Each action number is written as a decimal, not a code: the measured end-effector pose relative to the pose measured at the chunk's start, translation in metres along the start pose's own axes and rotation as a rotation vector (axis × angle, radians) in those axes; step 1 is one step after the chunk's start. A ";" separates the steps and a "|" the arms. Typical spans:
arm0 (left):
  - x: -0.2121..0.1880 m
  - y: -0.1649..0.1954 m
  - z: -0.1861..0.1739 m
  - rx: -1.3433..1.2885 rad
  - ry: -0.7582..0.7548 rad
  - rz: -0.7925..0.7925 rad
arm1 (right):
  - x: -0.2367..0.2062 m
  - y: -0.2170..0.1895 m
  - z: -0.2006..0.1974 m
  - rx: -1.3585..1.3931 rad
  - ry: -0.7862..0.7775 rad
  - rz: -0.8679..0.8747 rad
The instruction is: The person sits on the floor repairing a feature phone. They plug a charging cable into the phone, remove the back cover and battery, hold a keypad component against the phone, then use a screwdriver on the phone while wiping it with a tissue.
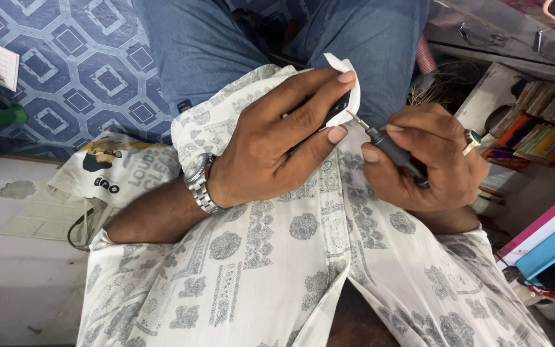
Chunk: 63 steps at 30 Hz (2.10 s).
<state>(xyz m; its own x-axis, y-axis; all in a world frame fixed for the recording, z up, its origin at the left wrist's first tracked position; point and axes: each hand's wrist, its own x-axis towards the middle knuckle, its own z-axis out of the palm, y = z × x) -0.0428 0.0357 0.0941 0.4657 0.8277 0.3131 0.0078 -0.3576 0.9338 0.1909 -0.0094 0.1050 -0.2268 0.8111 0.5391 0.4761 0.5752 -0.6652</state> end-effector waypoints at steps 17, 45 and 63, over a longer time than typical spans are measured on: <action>-0.009 0.002 -0.013 -0.203 -0.001 -0.179 | -0.007 -0.002 0.005 0.351 0.194 0.175; -0.013 0.013 -0.009 -0.623 -0.088 -0.329 | 0.003 -0.006 -0.002 0.361 0.024 0.509; -0.024 -0.016 0.001 -0.850 0.146 -0.519 | 0.091 0.101 -0.023 -0.390 -0.116 0.038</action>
<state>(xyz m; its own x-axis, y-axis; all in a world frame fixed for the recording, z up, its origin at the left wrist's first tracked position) -0.0529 0.0211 0.0713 0.4700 0.8591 -0.2024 -0.4818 0.4418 0.7568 0.2378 0.1206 0.0985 -0.2869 0.8504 0.4411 0.7674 0.4796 -0.4255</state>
